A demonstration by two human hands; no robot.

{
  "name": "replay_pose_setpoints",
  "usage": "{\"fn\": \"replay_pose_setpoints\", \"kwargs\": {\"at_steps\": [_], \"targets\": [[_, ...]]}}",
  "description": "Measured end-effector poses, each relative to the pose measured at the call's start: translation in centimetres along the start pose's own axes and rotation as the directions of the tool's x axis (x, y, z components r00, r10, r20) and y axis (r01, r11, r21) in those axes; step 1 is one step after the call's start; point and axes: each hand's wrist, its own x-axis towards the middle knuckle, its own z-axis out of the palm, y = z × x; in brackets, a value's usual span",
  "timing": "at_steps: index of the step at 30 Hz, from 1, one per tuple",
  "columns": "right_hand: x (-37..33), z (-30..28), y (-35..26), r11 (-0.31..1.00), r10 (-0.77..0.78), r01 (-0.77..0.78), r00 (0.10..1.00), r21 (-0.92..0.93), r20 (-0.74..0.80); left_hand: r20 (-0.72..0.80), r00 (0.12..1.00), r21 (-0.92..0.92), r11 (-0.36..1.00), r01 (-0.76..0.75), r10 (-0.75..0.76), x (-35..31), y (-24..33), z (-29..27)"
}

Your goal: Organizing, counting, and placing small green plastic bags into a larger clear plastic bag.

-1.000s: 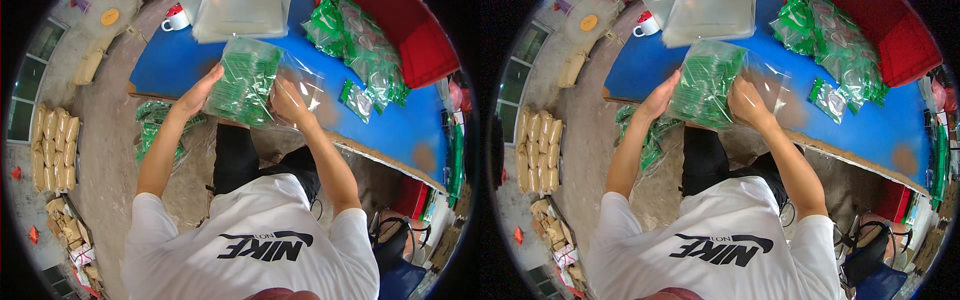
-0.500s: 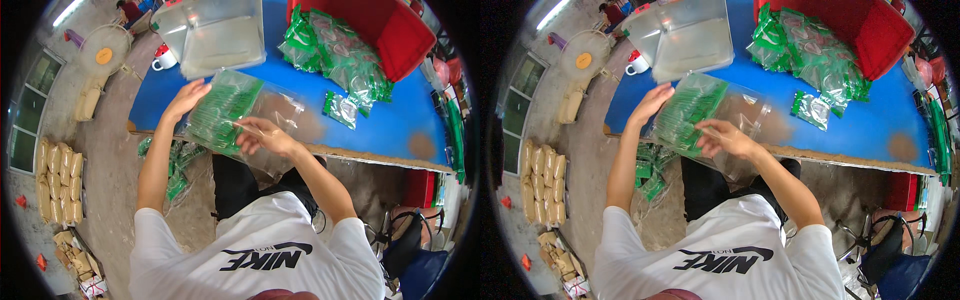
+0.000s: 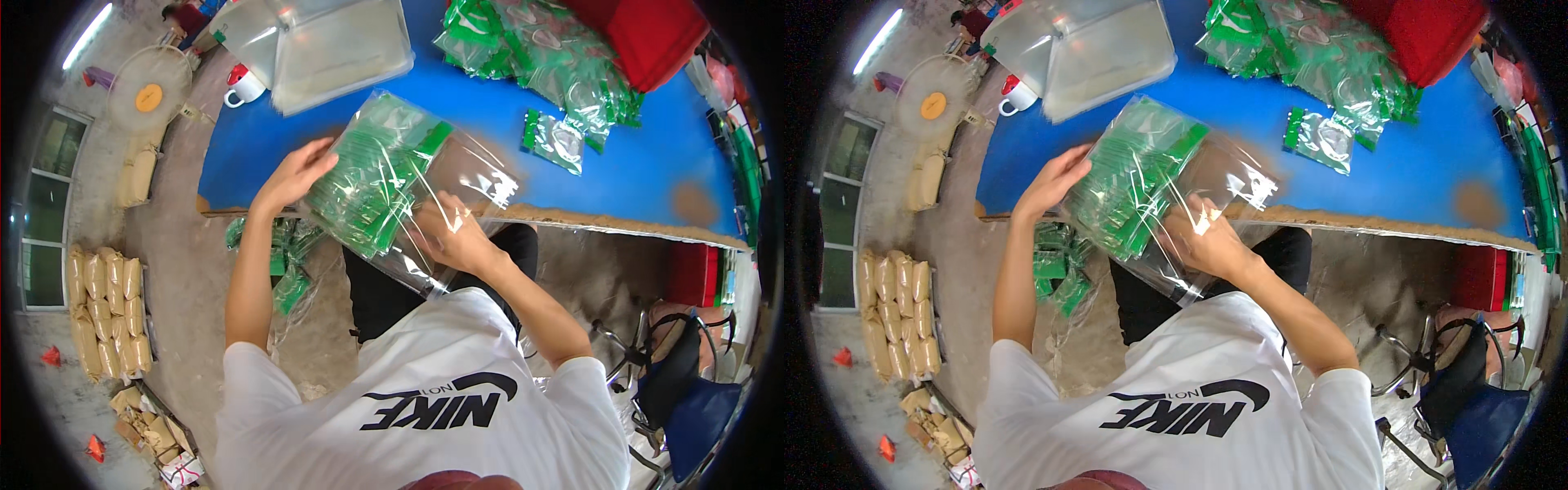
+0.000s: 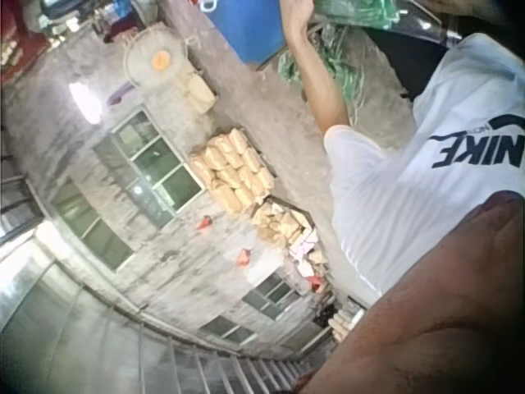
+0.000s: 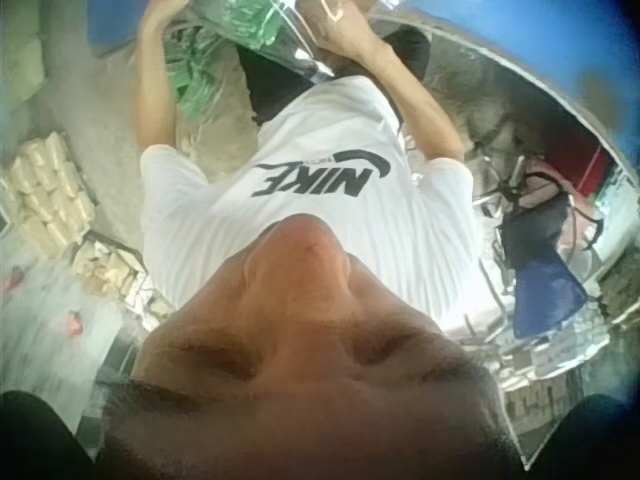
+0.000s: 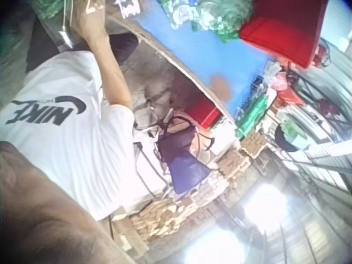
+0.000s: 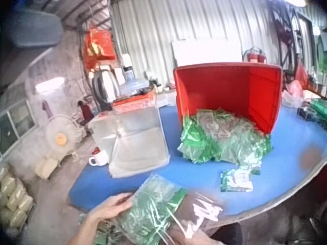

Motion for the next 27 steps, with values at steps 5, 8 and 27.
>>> {"fn": "replay_pose_setpoints", "kwargs": {"at_steps": [5,8,27], "targets": [[1.9,3.0,-1.9,0.984,-0.174,0.168,0.978,0.061,0.115,0.114,0.988,0.006,0.994,0.107,-0.107,-2.4,0.3,-0.2],[1.8,4.4,-1.7,0.976,-0.209,0.204,0.976,0.078,0.061,0.061,0.996,-0.014,0.997,0.072,-0.071,-1.9,0.3,-0.7],[4.0,5.9,-4.1,0.983,0.181,-0.184,0.967,0.002,-0.182,-0.083,0.963,0.716,0.688,-0.12,0.255,1.4,3.7,4.9]]}}
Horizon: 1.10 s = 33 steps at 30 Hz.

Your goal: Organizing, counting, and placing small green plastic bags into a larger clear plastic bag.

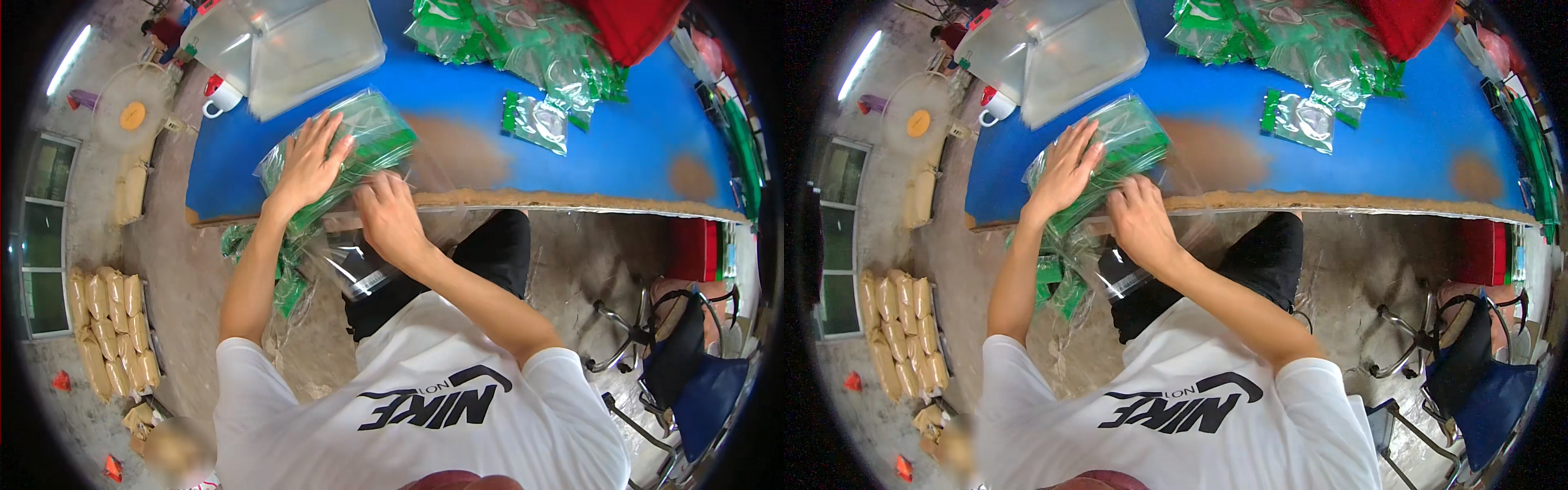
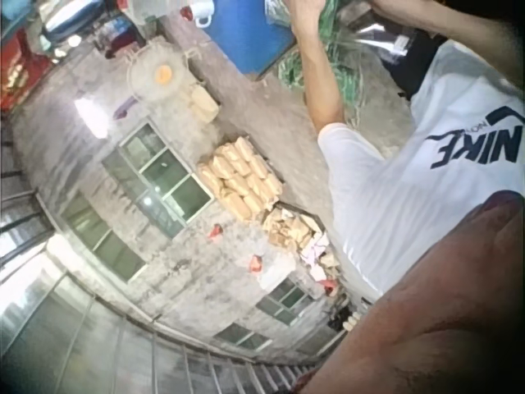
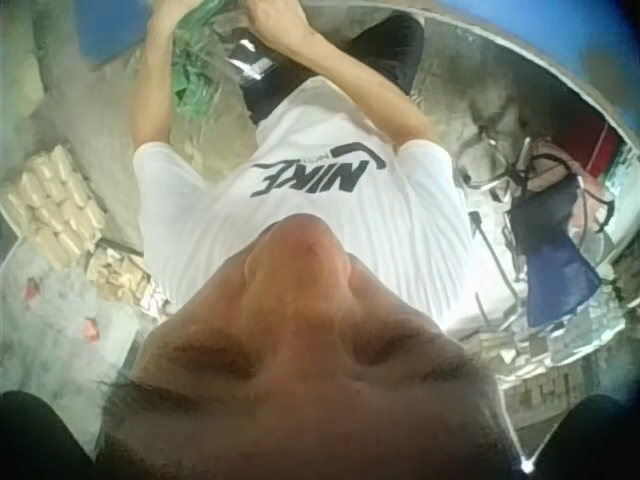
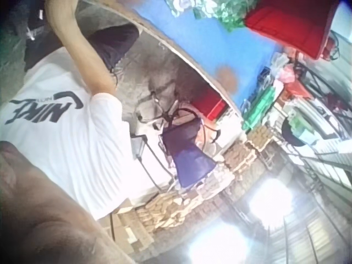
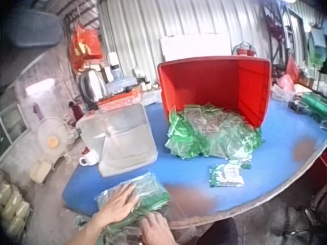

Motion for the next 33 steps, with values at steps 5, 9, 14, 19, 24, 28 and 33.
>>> {"fn": "replay_pose_setpoints", "kwargs": {"at_steps": [5,9,14,19,24,28,33], "targets": [[0.2,0.6,0.9,0.991,-0.132,0.133,0.991,-0.007,0.032,0.083,0.996,-0.236,0.97,0.06,-0.042,0.3,-2.2,-0.2],[-1.3,-0.1,0.1,0.996,0.047,-0.049,0.998,-0.075,-0.037,0.023,0.997,-0.103,0.992,0.069,-0.067,-0.6,0.3,0.8],[-2.2,-1.8,0.0,0.971,0.069,-0.031,0.986,-0.237,0.154,-0.053,0.998,0.223,0.975,-0.005,0.017,-1.4,3.2,3.6],[-2.5,-11.6,0.1,0.948,0.027,-0.165,0.893,0.271,0.449,-0.281,0.956,0.338,0.941,0.014,0.087,-1.7,3.4,5.6],[0.4,-17.2,13.7,0.863,0.041,-0.133,0.98,-0.488,-0.194,-0.263,0.96,0.294,0.956,-0.017,0.098,-2.0,3.6,6.0],[-4.5,-19.1,14.5,0.838,0.151,-0.013,0.966,-0.546,0.209,-0.166,0.979,0.273,0.959,-0.073,0.122,-4.8,0.9,4.3],[-7.1,-18.8,11.7,0.934,-0.173,0.277,0.902,-0.224,0.395,0.067,0.99,0.31,0.941,-0.137,0.122,-5.4,-4.8,-0.8]]}}
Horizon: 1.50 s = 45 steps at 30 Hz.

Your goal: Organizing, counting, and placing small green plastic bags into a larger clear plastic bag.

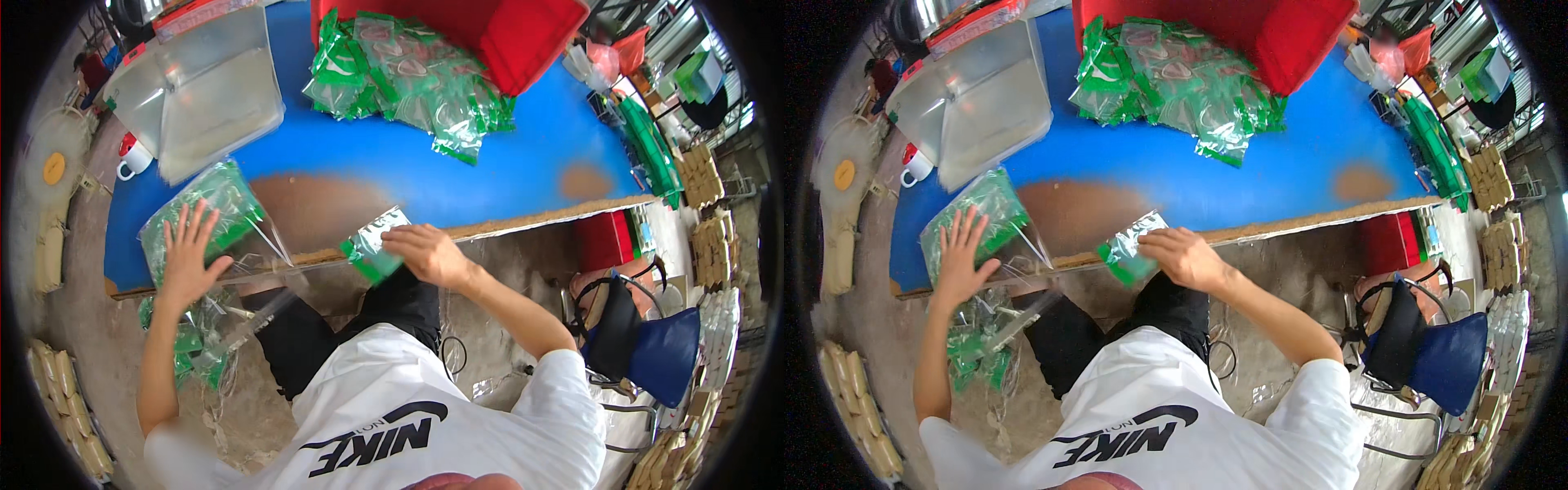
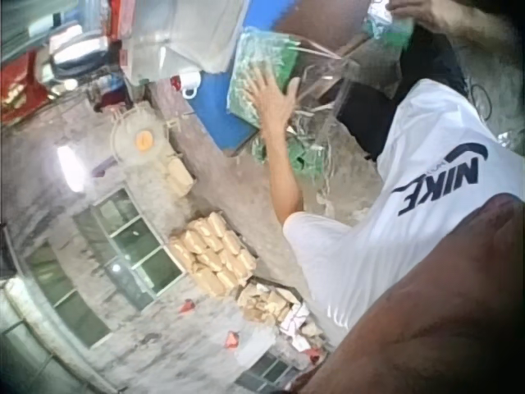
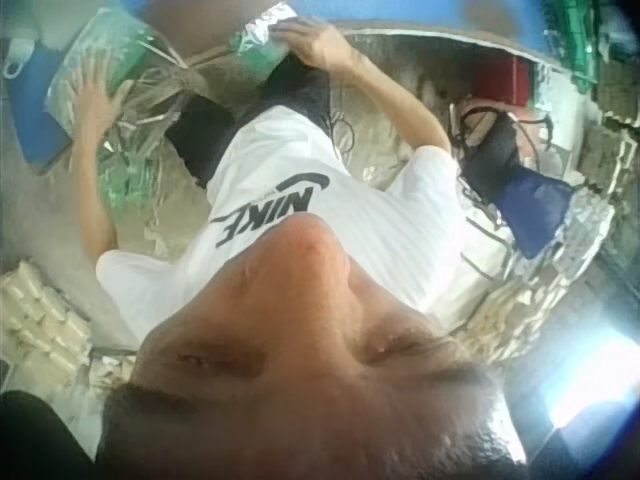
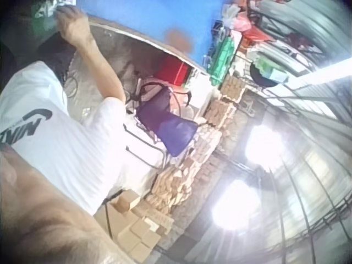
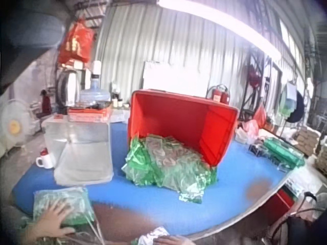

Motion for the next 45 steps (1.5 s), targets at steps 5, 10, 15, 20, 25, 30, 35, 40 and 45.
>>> {"fn": "replay_pose_setpoints", "kwargs": {"at_steps": [5,10,15,20,25,30,35,40,45], "targets": [[6.5,-4.9,6.5,0.837,0.502,-0.544,0.71,0.068,-0.493,-0.235,0.97,-0.256,0.967,0.008,-0.07,0.7,2.5,-2.2],[14.5,-4.5,14.4,0.871,0.395,-0.487,0.767,-0.059,-0.505,-0.308,0.951,-0.721,0.654,-0.23,-0.005,2.1,14.1,0.2],[21.6,-6.0,26.6,0.85,0.273,-0.448,0.824,-0.276,-0.496,-0.436,0.883,-0.534,0.839,-0.1,-0.173,5.1,17.2,4.8],[22.9,-9.1,37.5,0.437,0.803,-0.898,0.414,-0.047,-0.43,-0.439,0.864,-0.387,0.92,0.067,-0.247,6.4,18.9,7.5],[22.5,-7.0,36.9,0.393,0.828,-0.91,0.413,-0.133,-0.379,-0.408,0.875,-0.365,0.925,0.105,-0.26,6.6,19.1,6.5],[21.1,-4.0,33.2,0.552,0.521,-0.801,0.549,-0.232,-0.654,-0.423,0.873,-0.352,0.932,0.09,-0.244,7.0,18.6,6.5],[19.1,-0.7,27.6,0.64,0.39,-0.731,0.573,-0.236,-0.721,-0.476,0.842,-0.347,0.934,0.085,-0.254,6.6,18.8,7.2],[17.5,1.7,24.1,0.637,0.49,-0.744,0.592,-0.201,-0.639,-0.467,0.845,-0.398,0.915,0.061,-0.259,6.8,19.4,7.2],[17.4,-1.8,20.1,0.688,0.526,-0.707,0.64,-0.162,-0.56,-0.485,0.843,-0.383,0.923,0.034,-0.232,7.0,18.9,6.8]]}}
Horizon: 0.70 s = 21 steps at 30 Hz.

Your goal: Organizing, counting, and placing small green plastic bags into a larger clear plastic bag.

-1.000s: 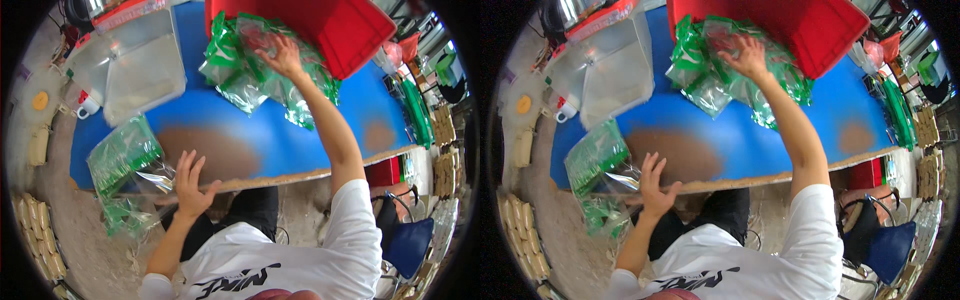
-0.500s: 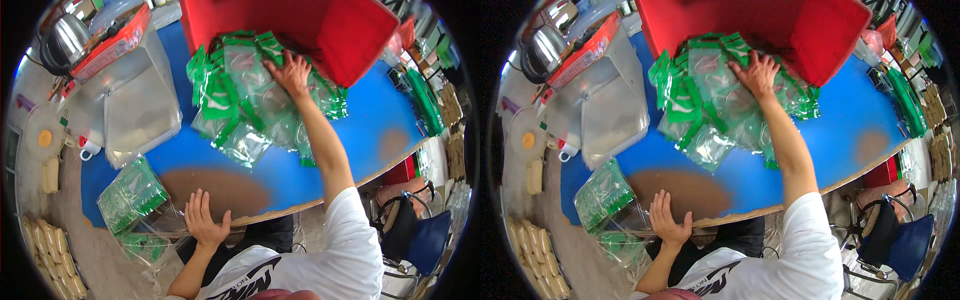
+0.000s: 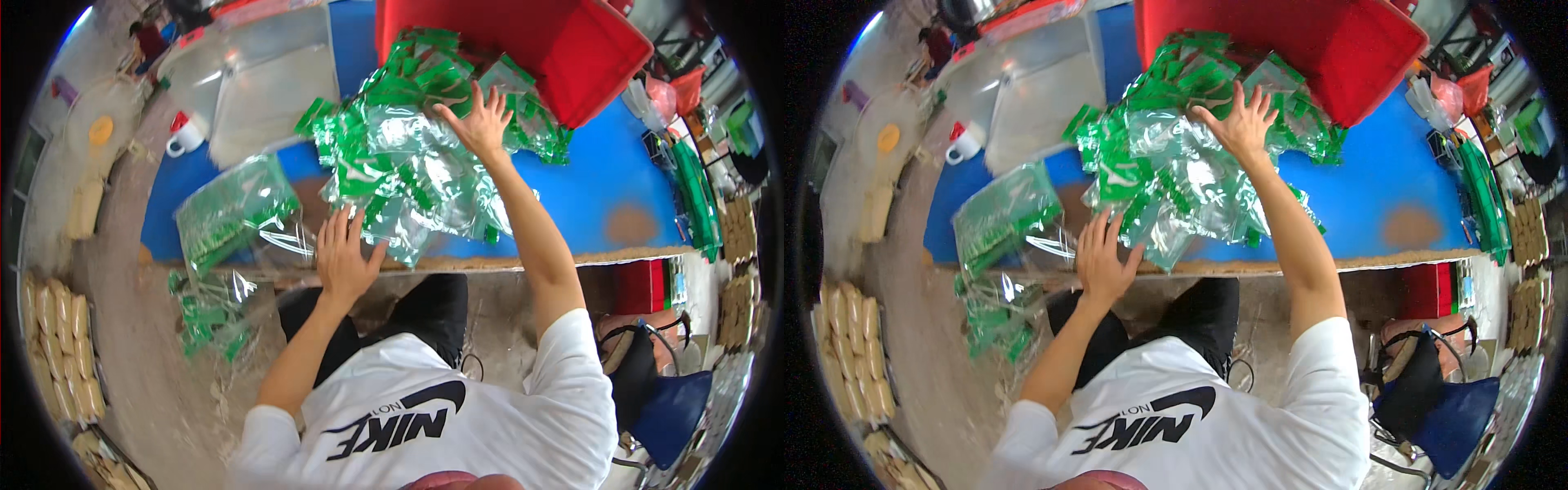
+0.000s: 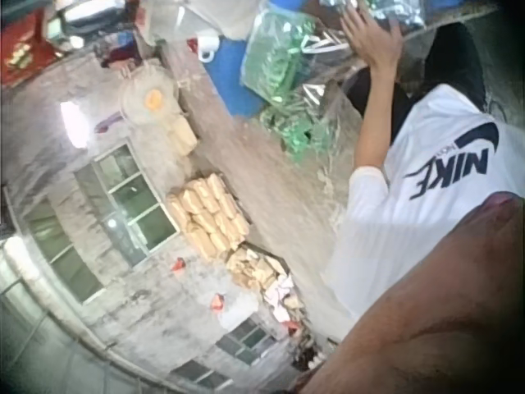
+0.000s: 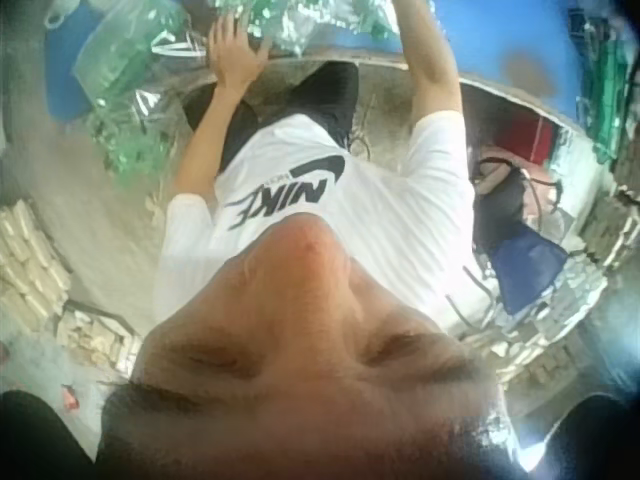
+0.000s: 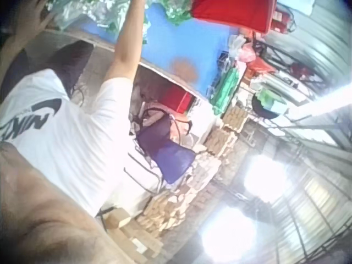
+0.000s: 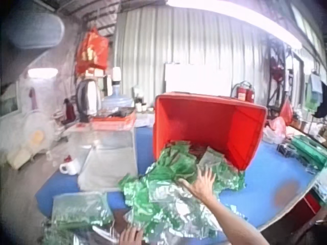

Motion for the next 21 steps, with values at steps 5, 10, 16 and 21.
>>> {"fn": "replay_pose_setpoints", "kwargs": {"at_steps": [5,10,16,21], "targets": [[-6.6,-5.6,-4.2,0.845,-0.475,0.367,0.85,0.388,0.229,0.071,0.996,-0.031,0.998,0.059,-0.057,0.7,-1.3,0.3],[-14.7,-8.2,-6.6,0.815,-0.563,0.457,0.771,0.357,0.297,0.047,0.995,-0.231,0.968,0.097,-0.089,0.3,0.2,-4.8],[-14.1,-7.3,-8.3,0.819,-0.548,0.488,0.822,0.301,0.157,-0.089,0.876,0.327,0.817,0.476,-0.474,3.5,-11.6,-12.6],[-11.7,0.1,-9.8,0.941,-0.337,0.308,0.875,0.139,0.348,-0.018,0.896,0.503,0.77,0.393,-0.444,1.1,-17.1,-8.4]]}}
